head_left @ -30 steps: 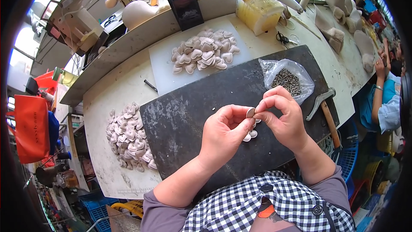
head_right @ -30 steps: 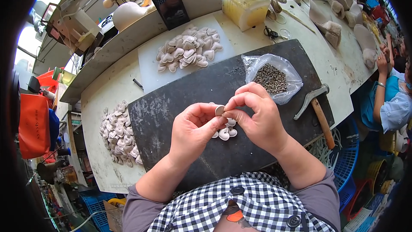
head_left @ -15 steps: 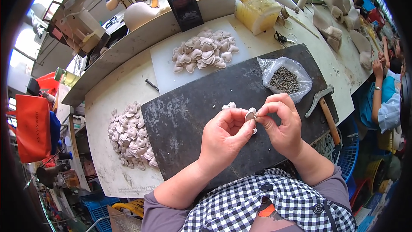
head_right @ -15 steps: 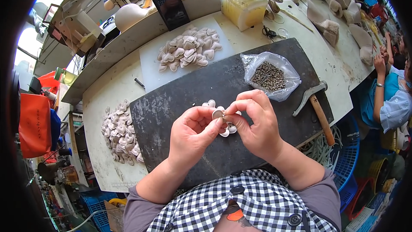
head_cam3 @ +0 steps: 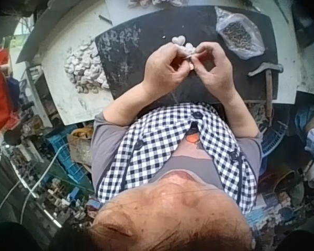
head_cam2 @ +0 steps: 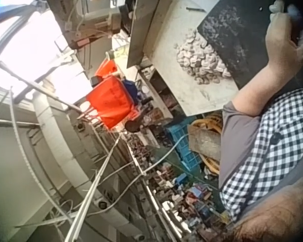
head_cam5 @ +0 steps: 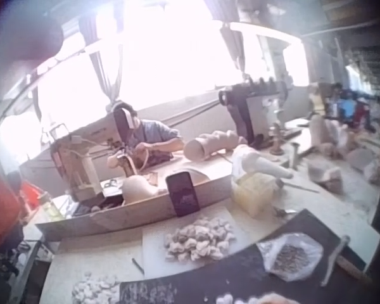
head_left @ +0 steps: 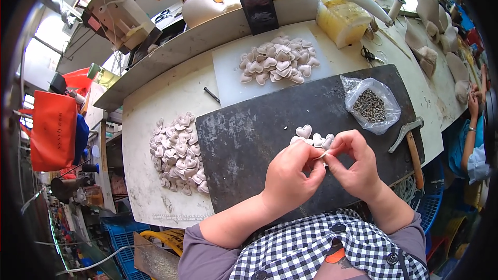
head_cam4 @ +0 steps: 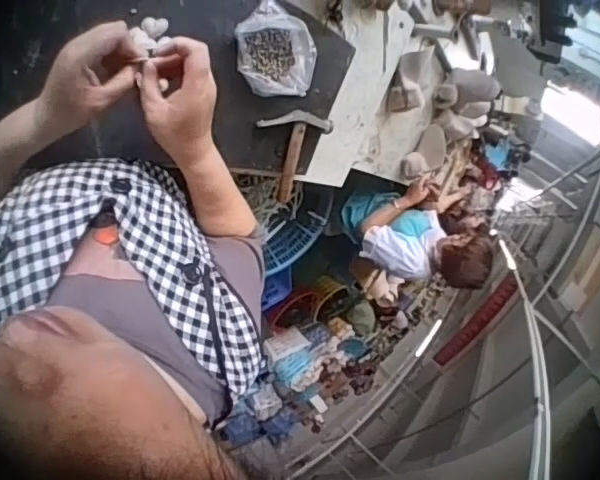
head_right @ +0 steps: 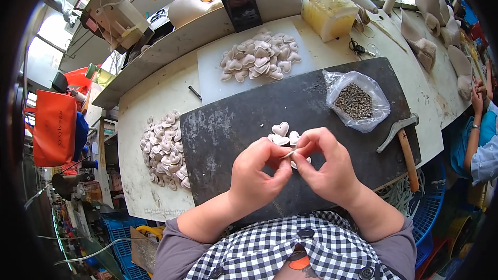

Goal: Manually assembling heart-shaped shoe ornaments by inserting small metal studs through pre-punched holes.

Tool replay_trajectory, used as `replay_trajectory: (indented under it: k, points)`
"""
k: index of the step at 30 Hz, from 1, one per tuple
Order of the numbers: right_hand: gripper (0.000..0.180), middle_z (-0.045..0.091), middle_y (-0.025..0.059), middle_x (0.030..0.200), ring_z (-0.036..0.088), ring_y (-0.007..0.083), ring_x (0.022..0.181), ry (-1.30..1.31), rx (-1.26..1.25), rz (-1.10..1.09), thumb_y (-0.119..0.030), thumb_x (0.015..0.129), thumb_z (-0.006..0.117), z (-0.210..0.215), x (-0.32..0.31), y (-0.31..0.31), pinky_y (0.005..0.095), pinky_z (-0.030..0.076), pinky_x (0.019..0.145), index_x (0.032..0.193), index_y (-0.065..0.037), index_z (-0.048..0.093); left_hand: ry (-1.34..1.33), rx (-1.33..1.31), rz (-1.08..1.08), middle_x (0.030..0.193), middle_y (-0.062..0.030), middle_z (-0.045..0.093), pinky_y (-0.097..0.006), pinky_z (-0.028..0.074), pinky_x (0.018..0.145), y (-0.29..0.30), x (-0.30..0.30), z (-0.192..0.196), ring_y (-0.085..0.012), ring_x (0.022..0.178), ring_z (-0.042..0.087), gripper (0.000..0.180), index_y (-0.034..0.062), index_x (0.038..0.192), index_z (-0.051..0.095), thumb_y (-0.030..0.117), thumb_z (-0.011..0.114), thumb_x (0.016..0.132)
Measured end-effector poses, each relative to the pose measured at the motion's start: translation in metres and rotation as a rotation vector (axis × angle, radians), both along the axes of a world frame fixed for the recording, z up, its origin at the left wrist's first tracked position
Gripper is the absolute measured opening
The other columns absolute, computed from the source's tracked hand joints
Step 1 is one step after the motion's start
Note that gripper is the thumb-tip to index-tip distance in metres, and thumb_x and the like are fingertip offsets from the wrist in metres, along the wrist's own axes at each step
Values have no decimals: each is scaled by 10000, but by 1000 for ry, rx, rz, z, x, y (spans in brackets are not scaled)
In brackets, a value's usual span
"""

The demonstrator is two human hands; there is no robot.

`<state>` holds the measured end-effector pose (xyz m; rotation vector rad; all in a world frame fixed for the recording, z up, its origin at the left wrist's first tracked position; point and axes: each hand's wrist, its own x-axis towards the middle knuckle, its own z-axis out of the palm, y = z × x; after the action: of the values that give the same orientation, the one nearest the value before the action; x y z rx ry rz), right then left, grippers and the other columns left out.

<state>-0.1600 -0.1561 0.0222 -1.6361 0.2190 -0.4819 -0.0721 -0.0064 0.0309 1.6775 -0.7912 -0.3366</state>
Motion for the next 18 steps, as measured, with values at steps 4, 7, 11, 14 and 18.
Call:
replay_trajectory:
  k: [4,7,11,14,18]
  points:
    - [195,614,82,862,652,210,771,46,-325,80,51,821,702,1,7,-9,314,525,687,968,-27,599,-256,146,-33,859,-76,662,-283,539,638,4,20,-5,-142,711,661,113,10,961,672,3,712,856]
    - [137,632,115,938,654,277,783,227,-578,124,-15,839,704,-7,-1,-24,367,531,699,955,-48,637,-193,143,68,916,-144,636,-374,520,680,1,75,-17,-294,786,648,134,23,1007,657,129,673,927]
    - [104,640,101,960,649,289,799,161,-747,-223,-47,842,712,-2,7,-41,379,526,711,935,-51,665,-494,356,498,992,-147,627,-410,500,846,16,171,-59,-333,944,619,201,16,1029,670,193,675,933]
    - [102,638,79,966,609,292,892,254,-1111,-452,-81,822,739,-17,7,-92,398,509,802,907,-54,689,-699,412,583,1010,-147,624,-421,473,899,6,200,-82,-337,1009,593,224,10,989,662,202,721,890]
    - [90,642,56,905,583,285,924,239,-1144,-343,-120,788,762,-30,12,-108,408,482,845,820,-78,689,-468,467,520,982,-141,620,-413,490,863,3,208,-75,-322,958,613,249,11,915,638,189,784,820]
